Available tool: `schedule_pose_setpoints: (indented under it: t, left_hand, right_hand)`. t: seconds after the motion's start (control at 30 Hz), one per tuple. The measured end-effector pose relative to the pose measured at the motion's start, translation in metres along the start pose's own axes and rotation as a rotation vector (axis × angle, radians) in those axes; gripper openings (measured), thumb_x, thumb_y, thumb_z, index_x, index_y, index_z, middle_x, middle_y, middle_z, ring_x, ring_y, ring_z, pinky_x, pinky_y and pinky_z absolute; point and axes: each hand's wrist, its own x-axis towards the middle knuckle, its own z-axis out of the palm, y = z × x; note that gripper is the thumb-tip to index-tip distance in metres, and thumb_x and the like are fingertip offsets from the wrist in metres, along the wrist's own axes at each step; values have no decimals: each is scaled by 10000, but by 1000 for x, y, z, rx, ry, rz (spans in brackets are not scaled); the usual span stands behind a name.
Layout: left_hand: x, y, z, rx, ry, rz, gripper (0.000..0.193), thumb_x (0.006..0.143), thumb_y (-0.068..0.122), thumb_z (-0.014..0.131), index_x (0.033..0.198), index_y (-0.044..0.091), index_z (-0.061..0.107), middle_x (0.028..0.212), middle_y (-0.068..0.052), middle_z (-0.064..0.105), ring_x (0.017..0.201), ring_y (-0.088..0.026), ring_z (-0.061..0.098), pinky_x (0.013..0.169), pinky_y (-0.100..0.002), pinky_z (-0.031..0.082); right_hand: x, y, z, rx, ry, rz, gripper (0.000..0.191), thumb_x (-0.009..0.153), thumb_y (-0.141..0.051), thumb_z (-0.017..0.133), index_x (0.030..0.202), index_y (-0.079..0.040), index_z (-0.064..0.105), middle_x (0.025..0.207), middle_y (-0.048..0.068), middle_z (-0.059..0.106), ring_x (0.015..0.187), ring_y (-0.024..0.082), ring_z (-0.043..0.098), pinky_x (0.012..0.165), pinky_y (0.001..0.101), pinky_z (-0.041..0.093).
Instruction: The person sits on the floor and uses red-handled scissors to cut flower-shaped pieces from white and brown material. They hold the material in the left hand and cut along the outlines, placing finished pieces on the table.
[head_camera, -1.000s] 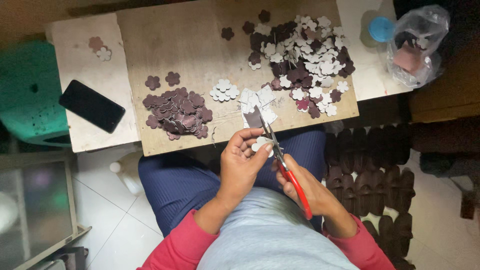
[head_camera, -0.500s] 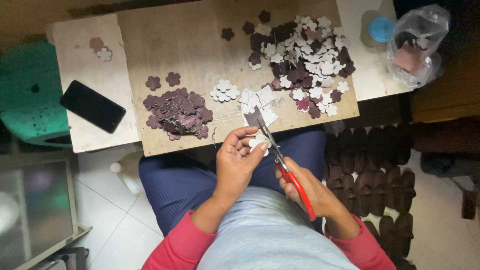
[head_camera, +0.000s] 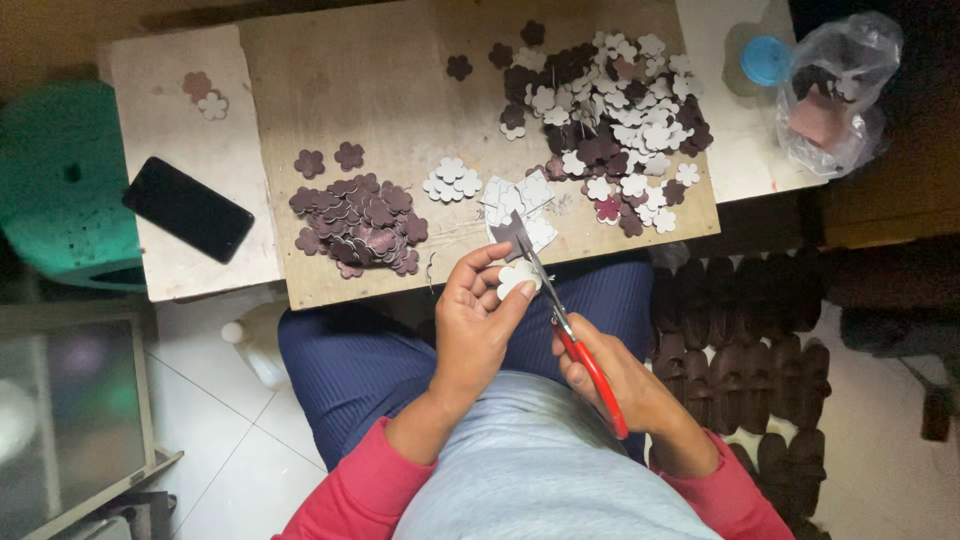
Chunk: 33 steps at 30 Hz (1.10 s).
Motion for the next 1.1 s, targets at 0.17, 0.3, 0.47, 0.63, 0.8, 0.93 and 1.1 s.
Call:
schedule_pose_setpoints:
  t: [0.17,0.3,0.47,0.63,0.8,0.93,1.1]
  left_hand:
    - [2,1,1,1,9,-9,454,920,-74,687,1345,-45,531,1096,-97,692,1000,-106,678,887,-230,569]
    - [0,2,2,32,-5,-42,430,915,-74,708,1319,-48,562,1073,-98,699,977,-100,679,848,-224,565]
    - [0,4,2,20,-11,-57,432,909,-65,714,1314,-40,568,1061,-96,704,966,-95,684,844,-217,563]
    - [0,5,0,54,-14,-71,435,899,-59,726,1306,-38,572,1059,-101,713,946,-95,688,825,-217,563]
    - [2,5,-3,80,-9,-65,439,888,-48,737,1295,-35,573,1062,-100,728,948,-95,696,828,-218,570]
    - [3,5,-5,88,-19,-53,439,893,-50,737,1300,-36,574,1054,-97,724,939,-97,694,825,-220,566]
    - [4,5,-8,105,1,-63,443,891,-51,740,1305,-35,582,1021,-82,712,895,-92,686,796,-217,565]
  right_hand:
    - [1,-6,1,36,-30,-90,721,979,-689,452,1239,-18,483,784,13,466,655,123,442,587,296,430]
    - [2,-7,2,1,-13,-75,737,969,-706,440,1237,-21,483,777,16,462,652,129,440,597,300,437]
    - [1,-4,2,-27,-8,-80,706,975,-680,428,1228,-23,484,772,29,469,660,149,445,610,314,433]
    - [1,-1,2,-37,-6,-127,626,1011,-620,447,1175,-16,476,795,46,483,688,163,465,632,320,453]
    - [0,-1,0,-21,-3,-119,574,1011,-578,471,1134,-18,490,790,50,497,686,168,487,635,320,471]
    - [0,-1,-3,-28,-20,-104,544,1008,-548,503,1111,-14,486,739,53,498,644,175,484,605,334,463]
    - [-1,-1,-4,-41,-29,-55,510,1002,-532,478,1086,-29,502,689,52,476,595,172,464,564,340,439]
